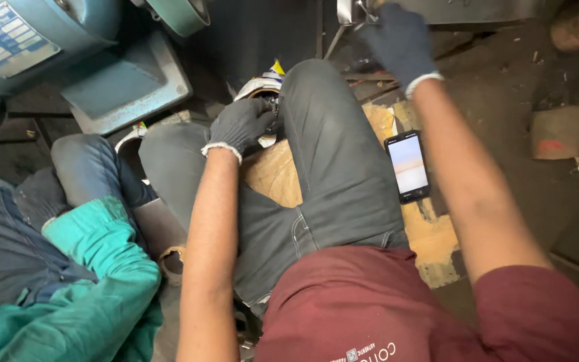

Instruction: The person repeatedly picks small metal parts from a pile, presses them against a rotating grinding wheel to smooth edges, and places the finished pieces into a container on their lap. A coworker performs the same task beside them.

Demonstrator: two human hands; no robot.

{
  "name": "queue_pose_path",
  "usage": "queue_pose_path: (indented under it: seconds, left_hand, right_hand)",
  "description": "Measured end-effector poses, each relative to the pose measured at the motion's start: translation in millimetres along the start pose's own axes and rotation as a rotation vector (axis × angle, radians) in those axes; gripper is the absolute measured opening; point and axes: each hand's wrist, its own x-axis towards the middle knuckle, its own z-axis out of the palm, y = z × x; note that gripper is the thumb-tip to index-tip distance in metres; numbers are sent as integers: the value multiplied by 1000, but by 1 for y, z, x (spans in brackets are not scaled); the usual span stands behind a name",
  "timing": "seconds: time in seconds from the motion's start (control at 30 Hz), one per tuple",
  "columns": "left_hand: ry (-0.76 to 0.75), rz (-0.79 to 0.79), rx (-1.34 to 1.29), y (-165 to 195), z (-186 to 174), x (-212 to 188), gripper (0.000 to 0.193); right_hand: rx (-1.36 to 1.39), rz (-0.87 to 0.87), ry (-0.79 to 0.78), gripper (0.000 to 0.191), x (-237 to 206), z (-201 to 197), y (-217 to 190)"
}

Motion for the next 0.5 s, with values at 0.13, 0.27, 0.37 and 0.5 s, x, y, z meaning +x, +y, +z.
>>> queue_pose_path:
  seconds: [0.13,0.27,0.37,0.5]
  left_hand:
    - [44,-5,1,-4,4,0,37]
    - [61,14,-29,-3,3,-4,37]
    - [19,-7,23,10,1,-5,37]
    - [140,133,-57,22,-4,-11,36]
  right_hand:
    - [54,79,-22,47,15,12,-19]
    - [158,116,1,45,16,5,-7]
    - [241,236,11,46,17,0,-1]
    - [299,218,44,50,20,9,-7]
